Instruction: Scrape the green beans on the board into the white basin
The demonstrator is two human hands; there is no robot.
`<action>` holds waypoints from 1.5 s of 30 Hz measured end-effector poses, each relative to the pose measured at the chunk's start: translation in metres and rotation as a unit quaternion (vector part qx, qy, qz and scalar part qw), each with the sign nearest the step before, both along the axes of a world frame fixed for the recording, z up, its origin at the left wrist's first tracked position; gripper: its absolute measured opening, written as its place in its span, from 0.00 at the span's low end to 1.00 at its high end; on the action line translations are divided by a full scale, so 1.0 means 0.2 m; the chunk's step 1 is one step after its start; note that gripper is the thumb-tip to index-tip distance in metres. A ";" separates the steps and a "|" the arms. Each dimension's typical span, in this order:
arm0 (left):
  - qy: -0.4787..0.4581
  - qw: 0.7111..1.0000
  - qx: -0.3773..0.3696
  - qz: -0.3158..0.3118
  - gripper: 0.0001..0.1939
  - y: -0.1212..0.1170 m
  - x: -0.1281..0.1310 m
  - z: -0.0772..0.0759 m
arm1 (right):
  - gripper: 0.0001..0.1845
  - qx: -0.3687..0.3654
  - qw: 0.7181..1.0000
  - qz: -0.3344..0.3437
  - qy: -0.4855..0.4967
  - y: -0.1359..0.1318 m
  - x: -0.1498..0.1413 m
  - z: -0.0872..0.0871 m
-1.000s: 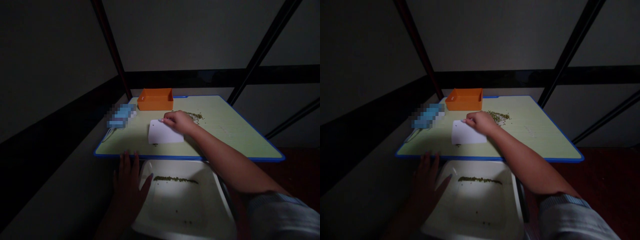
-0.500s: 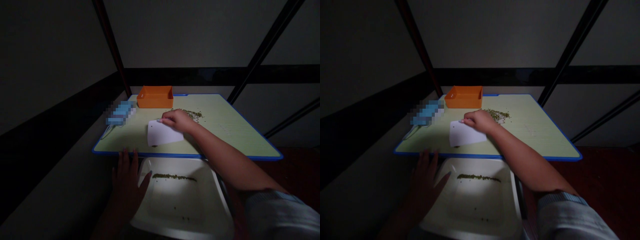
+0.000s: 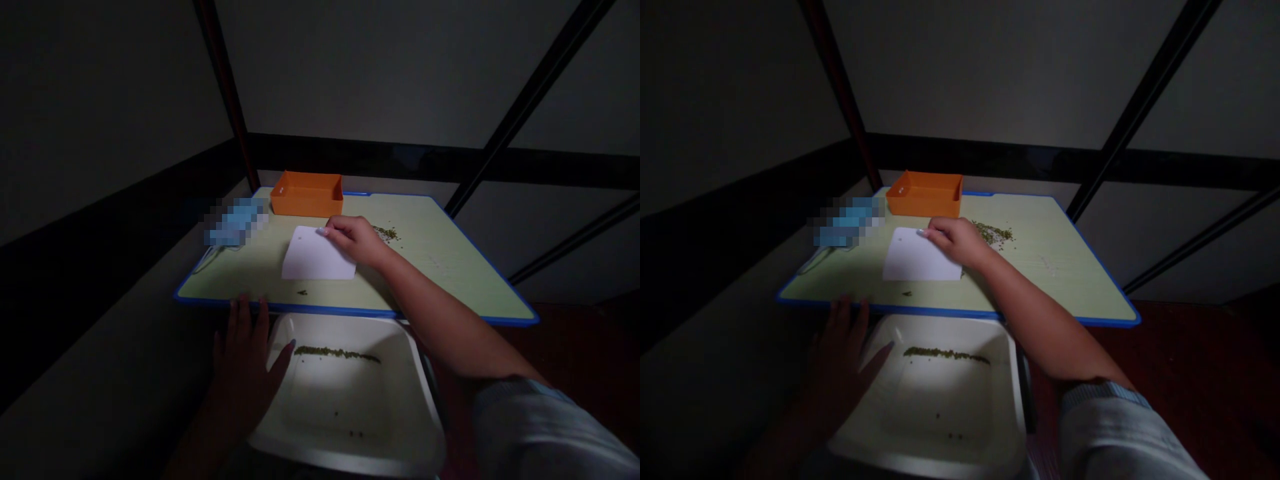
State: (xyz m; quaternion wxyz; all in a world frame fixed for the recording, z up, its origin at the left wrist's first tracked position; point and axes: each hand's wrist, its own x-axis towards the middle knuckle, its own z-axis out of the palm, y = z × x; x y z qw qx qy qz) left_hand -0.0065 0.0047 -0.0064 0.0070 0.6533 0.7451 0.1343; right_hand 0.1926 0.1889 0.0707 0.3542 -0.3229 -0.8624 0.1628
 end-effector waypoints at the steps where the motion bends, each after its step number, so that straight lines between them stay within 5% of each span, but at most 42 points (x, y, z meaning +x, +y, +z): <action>1: 0.001 1.000 0.001 0.001 0.37 0.00 0.00 -0.01 | 0.21 0.008 1.000 0.015 -0.001 -0.01 0.00 0.02; 6: -0.009 1.000 0.018 0.012 0.42 0.00 -0.01 -0.05 | 0.24 0.034 0.987 0.143 -0.068 -0.07 -0.01 0.15; 9: -0.008 0.999 0.029 0.013 0.42 0.00 -0.01 -0.06 | 0.23 0.038 0.980 0.164 -0.104 -0.09 -0.03 0.18; 19: 0.024 0.999 0.035 0.002 0.41 -0.01 0.00 -0.06 | 0.20 0.076 0.988 0.069 -0.112 -0.10 -0.08 0.08; 32: 0.014 0.999 0.043 -0.014 0.42 0.00 -0.02 -0.08 | 0.22 0.020 0.989 0.085 -0.121 0.00 -0.13 0.04; 45: -0.009 0.999 0.034 -0.007 0.43 0.01 -0.02 -0.05 | 0.25 0.161 0.953 0.036 -0.255 0.03 -0.14 0.02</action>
